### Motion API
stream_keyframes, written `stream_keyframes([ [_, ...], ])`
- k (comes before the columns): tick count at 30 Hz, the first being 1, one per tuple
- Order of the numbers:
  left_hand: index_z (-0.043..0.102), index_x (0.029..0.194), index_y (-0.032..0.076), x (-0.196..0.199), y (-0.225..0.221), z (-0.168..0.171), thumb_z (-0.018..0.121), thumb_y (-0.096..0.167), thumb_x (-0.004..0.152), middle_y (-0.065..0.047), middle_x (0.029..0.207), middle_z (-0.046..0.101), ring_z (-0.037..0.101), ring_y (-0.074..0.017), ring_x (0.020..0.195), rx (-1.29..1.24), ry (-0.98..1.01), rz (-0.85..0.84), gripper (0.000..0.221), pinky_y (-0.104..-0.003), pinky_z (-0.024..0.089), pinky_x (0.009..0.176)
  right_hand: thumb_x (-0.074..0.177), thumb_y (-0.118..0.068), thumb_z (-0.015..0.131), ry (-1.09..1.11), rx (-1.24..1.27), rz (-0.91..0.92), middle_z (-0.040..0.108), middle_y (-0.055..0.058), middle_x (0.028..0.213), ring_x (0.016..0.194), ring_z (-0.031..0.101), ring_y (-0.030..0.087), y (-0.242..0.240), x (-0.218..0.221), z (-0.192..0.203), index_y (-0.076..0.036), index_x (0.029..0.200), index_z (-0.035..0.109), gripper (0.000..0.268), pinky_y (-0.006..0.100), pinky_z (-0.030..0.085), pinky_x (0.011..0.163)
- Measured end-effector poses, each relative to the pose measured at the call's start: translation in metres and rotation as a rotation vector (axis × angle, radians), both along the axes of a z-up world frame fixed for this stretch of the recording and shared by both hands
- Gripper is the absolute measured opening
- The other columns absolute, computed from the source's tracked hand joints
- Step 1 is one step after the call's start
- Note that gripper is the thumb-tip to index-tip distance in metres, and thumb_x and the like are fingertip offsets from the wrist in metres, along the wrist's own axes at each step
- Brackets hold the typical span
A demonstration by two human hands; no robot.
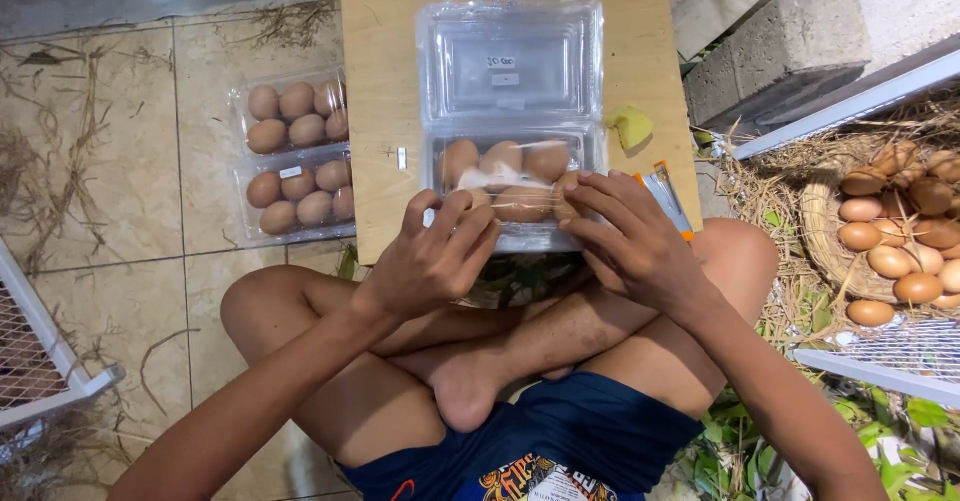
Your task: Cleaning eggs with a sponge and packing them into plastic cartons, then stapling the cartons shut.
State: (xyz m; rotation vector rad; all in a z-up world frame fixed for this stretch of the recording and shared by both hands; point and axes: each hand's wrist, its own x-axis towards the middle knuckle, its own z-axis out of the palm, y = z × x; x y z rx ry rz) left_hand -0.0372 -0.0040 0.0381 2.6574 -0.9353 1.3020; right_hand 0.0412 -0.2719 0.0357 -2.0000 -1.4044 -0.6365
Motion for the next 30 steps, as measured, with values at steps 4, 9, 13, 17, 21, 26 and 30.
stream_keyframes([
  [4,0.079,0.104,0.007,0.004,0.003,-0.002,0.067,-0.003,0.105,-0.010,0.096,0.065,0.066,-0.0323,0.094,0.027,0.005,-0.012,0.016,-0.049,0.049,0.090,0.102,-0.011,0.076,0.032,-0.003,-0.012,0.074,0.024,0.135,0.128,0.071,0.048,0.006,-0.002,0.002,-0.002,0.108,0.075,0.012,0.061,0.055,0.113],
  [9,0.078,0.106,0.004,0.005,0.006,0.001,0.062,-0.004,0.107,-0.012,0.097,0.063,0.062,-0.0320,0.091,0.042,0.007,-0.017,0.018,-0.050,0.048,0.089,0.106,-0.021,0.077,-0.011,-0.021,-0.011,0.074,0.025,0.123,0.120,0.074,0.044,0.033,-0.003,0.011,-0.001,0.116,0.074,0.022,0.056,0.061,0.106],
  [13,0.079,0.107,0.002,0.003,0.007,0.003,0.062,-0.004,0.107,-0.011,0.097,0.063,0.061,-0.0310,0.089,0.054,0.002,0.007,0.018,-0.050,0.047,0.089,0.106,-0.022,0.077,-0.050,-0.019,-0.030,0.073,0.023,0.122,0.116,0.074,0.043,0.044,-0.001,0.013,-0.001,0.117,0.075,0.023,0.054,0.062,0.102],
  [17,0.078,0.106,0.003,0.003,0.001,0.007,0.067,-0.002,0.106,-0.010,0.098,0.064,0.061,-0.0300,0.089,-0.006,0.004,0.028,0.012,-0.049,0.046,0.089,0.109,-0.016,0.070,-0.230,-0.039,-0.023,0.073,0.024,0.124,0.111,0.076,0.042,0.050,-0.003,0.022,-0.003,0.120,0.079,0.019,0.051,0.065,0.096],
  [21,0.079,0.106,0.008,0.002,-0.001,0.007,0.078,0.001,0.102,-0.007,0.098,0.066,0.064,-0.0289,0.091,-0.093,-0.048,0.065,0.007,-0.049,0.047,0.090,0.112,-0.010,0.066,-0.320,-0.082,0.020,0.074,0.022,0.114,0.109,0.078,0.041,0.049,0.000,0.017,0.001,0.115,0.079,0.018,0.047,0.066,0.094],
  [26,0.072,0.116,0.009,-0.014,0.001,-0.024,0.090,0.022,0.096,-0.011,0.115,0.067,0.065,-0.0326,0.103,-0.504,-0.054,0.187,0.030,-0.048,0.052,0.090,0.110,-0.009,0.066,-0.337,-0.029,0.061,0.075,0.019,0.109,0.103,0.079,0.036,0.051,0.008,0.017,0.001,0.109,0.080,0.017,0.042,0.066,0.088],
  [30,0.059,0.118,0.004,-0.027,-0.010,-0.044,0.099,0.032,0.089,-0.012,0.119,0.054,0.061,-0.0347,0.111,-1.031,0.142,0.273,0.056,-0.048,0.053,0.097,0.106,-0.002,0.070,-0.232,0.034,0.103,0.076,0.024,0.104,0.096,0.079,0.041,0.057,0.006,0.025,0.006,0.106,0.079,0.012,0.044,0.066,0.083],
])
